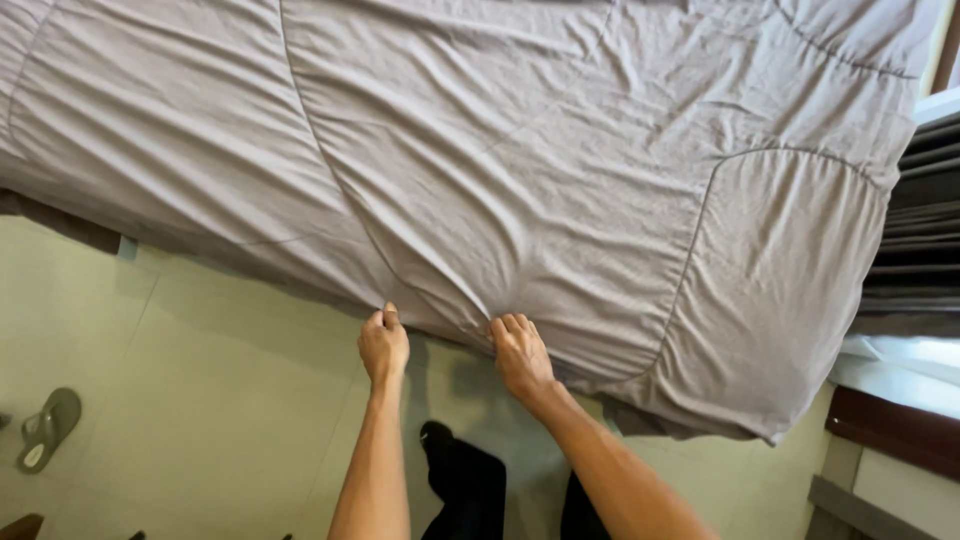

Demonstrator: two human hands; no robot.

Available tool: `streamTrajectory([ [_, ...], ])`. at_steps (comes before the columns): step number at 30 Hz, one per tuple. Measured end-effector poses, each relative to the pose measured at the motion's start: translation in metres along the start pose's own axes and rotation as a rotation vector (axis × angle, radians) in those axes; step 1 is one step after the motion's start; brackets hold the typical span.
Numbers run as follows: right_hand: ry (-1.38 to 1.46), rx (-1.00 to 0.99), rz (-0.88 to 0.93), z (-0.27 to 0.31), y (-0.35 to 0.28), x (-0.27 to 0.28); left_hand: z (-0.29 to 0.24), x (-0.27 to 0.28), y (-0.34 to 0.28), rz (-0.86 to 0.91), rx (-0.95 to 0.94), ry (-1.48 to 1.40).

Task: The person spreads a light brown duvet over a bed with a grey fitted sheet. They pick up the duvet from a chair, unfold it, and then walk around the bed to smooth and align the fabric on all sides.

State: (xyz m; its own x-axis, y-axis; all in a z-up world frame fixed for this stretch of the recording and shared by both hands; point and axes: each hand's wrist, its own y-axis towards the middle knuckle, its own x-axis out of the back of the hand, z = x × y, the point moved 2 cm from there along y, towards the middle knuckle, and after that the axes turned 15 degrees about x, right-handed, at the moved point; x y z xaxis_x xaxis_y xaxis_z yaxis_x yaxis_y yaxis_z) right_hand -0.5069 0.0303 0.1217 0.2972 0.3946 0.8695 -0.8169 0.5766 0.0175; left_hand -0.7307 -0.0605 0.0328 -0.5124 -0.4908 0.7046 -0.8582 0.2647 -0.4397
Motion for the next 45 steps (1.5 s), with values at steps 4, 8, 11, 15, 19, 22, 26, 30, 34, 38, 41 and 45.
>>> streamTrajectory([
  [4, 0.209, -0.016, 0.088, 0.017, -0.015, -0.008, 0.029, 0.029, -0.011, 0.066, -0.043, 0.016],
  [8, 0.23, -0.075, 0.175, 0.027, -0.011, 0.005, 0.012, 0.051, -0.02, 0.243, 0.121, -0.032],
  [11, 0.191, -0.1, 0.143, 0.03, -0.007, 0.005, -0.011, 0.051, 0.009, 0.194, 0.135, -0.144],
  [15, 0.131, -0.129, 0.157, 0.033, -0.009, -0.008, -0.036, 0.063, 0.053, 0.124, 0.232, -0.243],
  [19, 0.212, -0.229, 0.244, 0.04, 0.006, 0.012, 0.004, 0.061, 0.075, 0.165, 0.308, -0.185],
  [22, 0.122, -0.183, 0.29, 0.05, 0.021, 0.012, 0.019, 0.072, 0.076, -0.007, -0.005, -0.017],
  [26, 0.067, -0.08, -0.05, 0.084, 0.054, 0.019, 0.011, 0.08, 0.072, 0.072, 0.084, -0.105],
  [30, -0.136, 0.083, -0.168, 0.116, 0.091, 0.023, -0.002, 0.097, 0.063, 0.107, 0.066, -0.058],
  [34, -0.226, 0.033, 0.063, 0.087, 0.093, -0.017, -0.002, 0.108, 0.061, 0.198, 0.143, -0.055],
  [38, -0.032, -0.051, 0.02, 0.077, 0.09, -0.036, -0.003, 0.102, 0.071, 0.312, 0.216, -0.062],
  [41, -0.055, -0.062, 0.064, 0.075, 0.093, -0.038, 0.006, 0.094, 0.098, 0.307, 0.274, -0.05],
  [45, -0.059, -0.083, 0.186, 0.08, 0.108, -0.033, -0.032, 0.128, 0.138, 0.104, 0.234, -0.111],
])
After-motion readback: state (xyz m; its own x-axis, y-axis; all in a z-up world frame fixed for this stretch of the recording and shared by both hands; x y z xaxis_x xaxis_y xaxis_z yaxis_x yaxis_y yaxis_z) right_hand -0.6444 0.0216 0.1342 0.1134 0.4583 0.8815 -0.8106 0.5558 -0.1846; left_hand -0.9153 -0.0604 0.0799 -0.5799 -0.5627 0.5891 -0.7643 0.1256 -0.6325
